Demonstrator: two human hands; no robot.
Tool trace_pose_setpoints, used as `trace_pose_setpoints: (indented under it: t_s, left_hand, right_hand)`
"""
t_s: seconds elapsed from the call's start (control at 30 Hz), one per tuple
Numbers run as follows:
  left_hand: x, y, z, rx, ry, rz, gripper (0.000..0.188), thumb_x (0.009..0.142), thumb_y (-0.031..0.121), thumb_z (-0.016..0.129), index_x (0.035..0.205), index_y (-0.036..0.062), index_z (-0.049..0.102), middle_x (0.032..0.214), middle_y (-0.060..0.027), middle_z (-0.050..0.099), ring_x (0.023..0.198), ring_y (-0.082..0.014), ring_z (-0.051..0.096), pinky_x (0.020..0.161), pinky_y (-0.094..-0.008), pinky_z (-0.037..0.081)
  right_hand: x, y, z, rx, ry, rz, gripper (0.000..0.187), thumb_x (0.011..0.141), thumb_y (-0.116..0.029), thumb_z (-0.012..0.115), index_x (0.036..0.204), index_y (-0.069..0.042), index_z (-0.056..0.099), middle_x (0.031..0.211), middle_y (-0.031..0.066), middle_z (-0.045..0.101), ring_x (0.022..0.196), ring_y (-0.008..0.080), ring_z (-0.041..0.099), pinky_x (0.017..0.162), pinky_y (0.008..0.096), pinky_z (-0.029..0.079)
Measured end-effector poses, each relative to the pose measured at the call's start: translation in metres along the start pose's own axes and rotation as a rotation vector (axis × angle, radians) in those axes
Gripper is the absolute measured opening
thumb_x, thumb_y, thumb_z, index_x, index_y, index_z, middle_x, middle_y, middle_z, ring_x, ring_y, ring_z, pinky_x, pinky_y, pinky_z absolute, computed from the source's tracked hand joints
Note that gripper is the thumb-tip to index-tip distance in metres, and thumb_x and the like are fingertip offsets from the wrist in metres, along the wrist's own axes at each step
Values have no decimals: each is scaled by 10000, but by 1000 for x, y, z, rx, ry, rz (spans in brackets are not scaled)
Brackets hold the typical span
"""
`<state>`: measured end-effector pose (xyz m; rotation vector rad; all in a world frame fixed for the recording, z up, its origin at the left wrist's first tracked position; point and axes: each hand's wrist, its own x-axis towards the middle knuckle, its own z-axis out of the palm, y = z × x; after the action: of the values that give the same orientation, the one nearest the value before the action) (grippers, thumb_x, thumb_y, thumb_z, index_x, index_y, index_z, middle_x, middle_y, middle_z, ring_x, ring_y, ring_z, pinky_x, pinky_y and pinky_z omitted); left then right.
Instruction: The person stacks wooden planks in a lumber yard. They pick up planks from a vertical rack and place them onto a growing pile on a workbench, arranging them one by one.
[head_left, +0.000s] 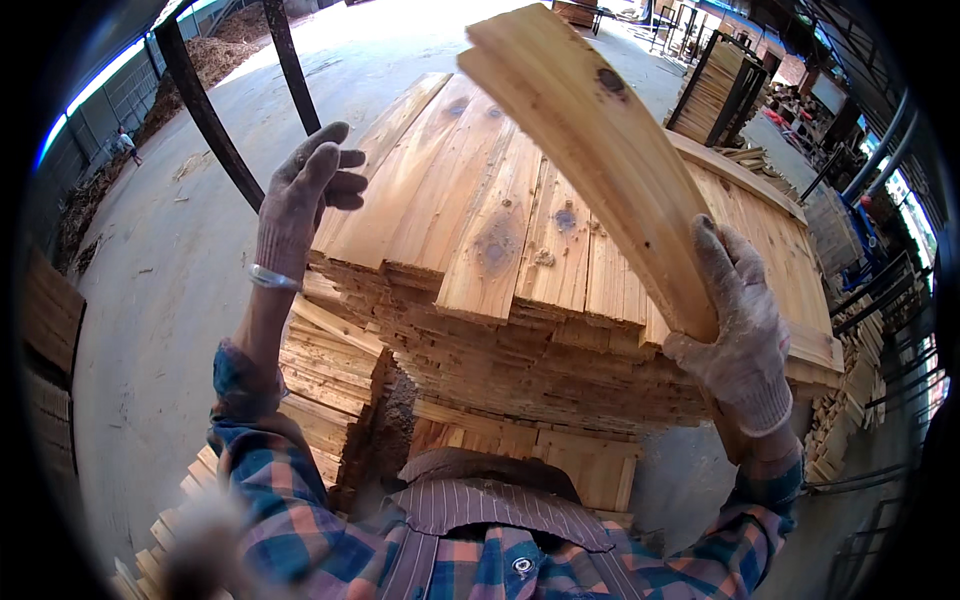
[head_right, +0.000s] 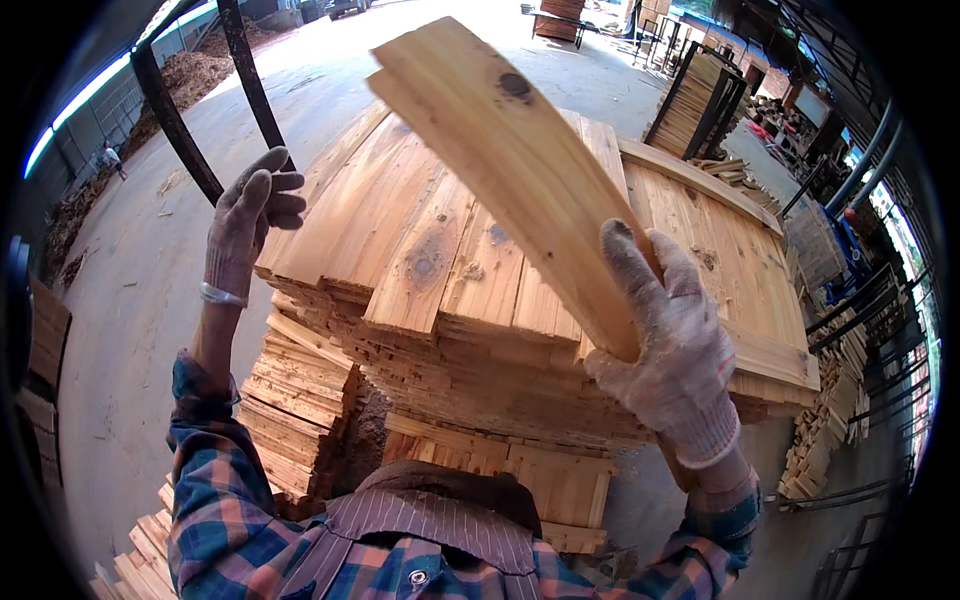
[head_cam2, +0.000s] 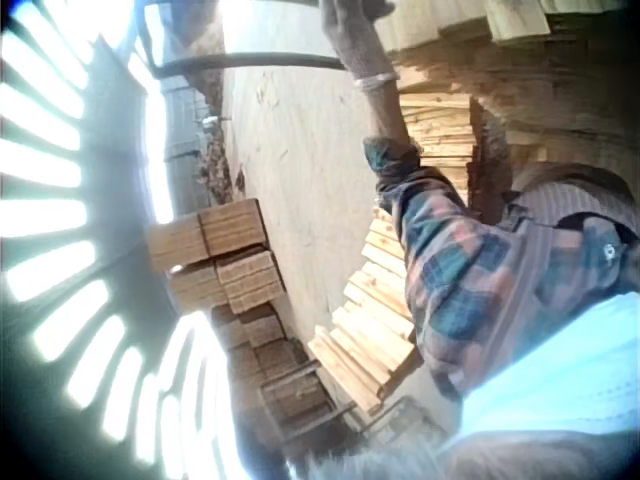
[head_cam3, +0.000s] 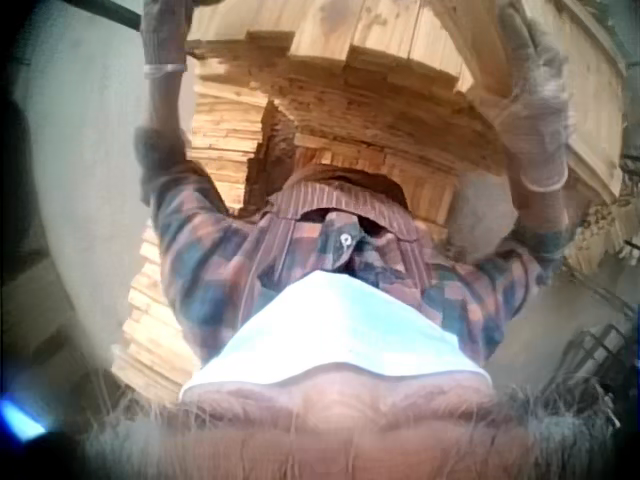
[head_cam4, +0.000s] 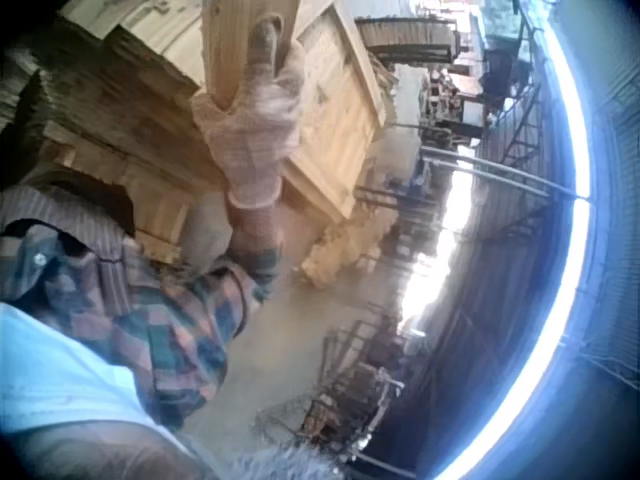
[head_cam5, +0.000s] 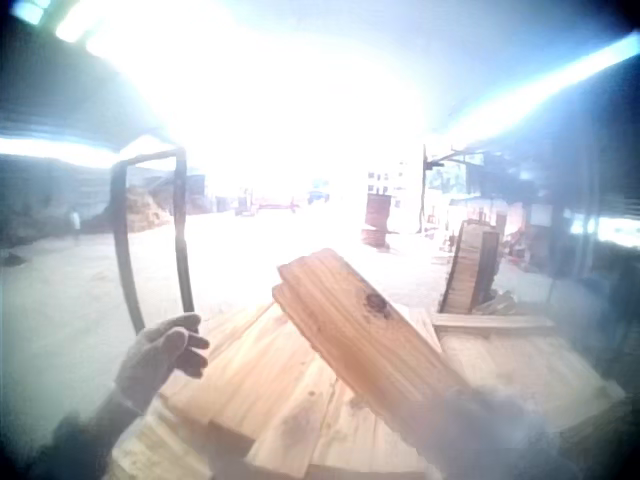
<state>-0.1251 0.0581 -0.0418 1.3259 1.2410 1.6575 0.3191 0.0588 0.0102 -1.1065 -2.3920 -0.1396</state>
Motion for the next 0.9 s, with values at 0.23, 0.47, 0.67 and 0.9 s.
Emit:
trace_pose_setpoints:
  t_s: [0.23,0.47,0.67,0.9]
  left_hand:
    - [-182,-54,30,-648,108,-193,746,815,523,673,1338,62,407,1200,-160,559,932,-296,645,571,-359,598]
    - [-156,-100,52,-884,227,-198,491,925,323,598,1280,21,443,1162,-149,580,1013,-273,610,767,-420,581]
    - [-181,-67,46,-788,163,-89,504,954,382,535,1275,5,442,1163,-156,577,1001,-274,617,763,-425,572]
    - [-158,-7,46,-633,93,28,466,908,219,619,1292,-8,483,1074,-162,631,914,-228,645,781,-360,566]
  right_hand:
    - [-39,-98,72,-281,96,-638,658,840,-160,614,1451,-249,389,1171,173,514,976,272,549,754,413,473]
    - [-1,-73,117,-566,164,-660,623,868,-168,569,1454,-271,383,1158,129,507,983,259,525,834,393,428]
    - [4,-89,90,-393,86,-630,723,819,-135,632,1475,-207,336,1171,140,498,983,255,536,817,395,456]
    - [123,-93,44,79,-365,-338,940,619,-106,747,1452,-61,313,1278,198,502,1096,328,549,984,382,483]
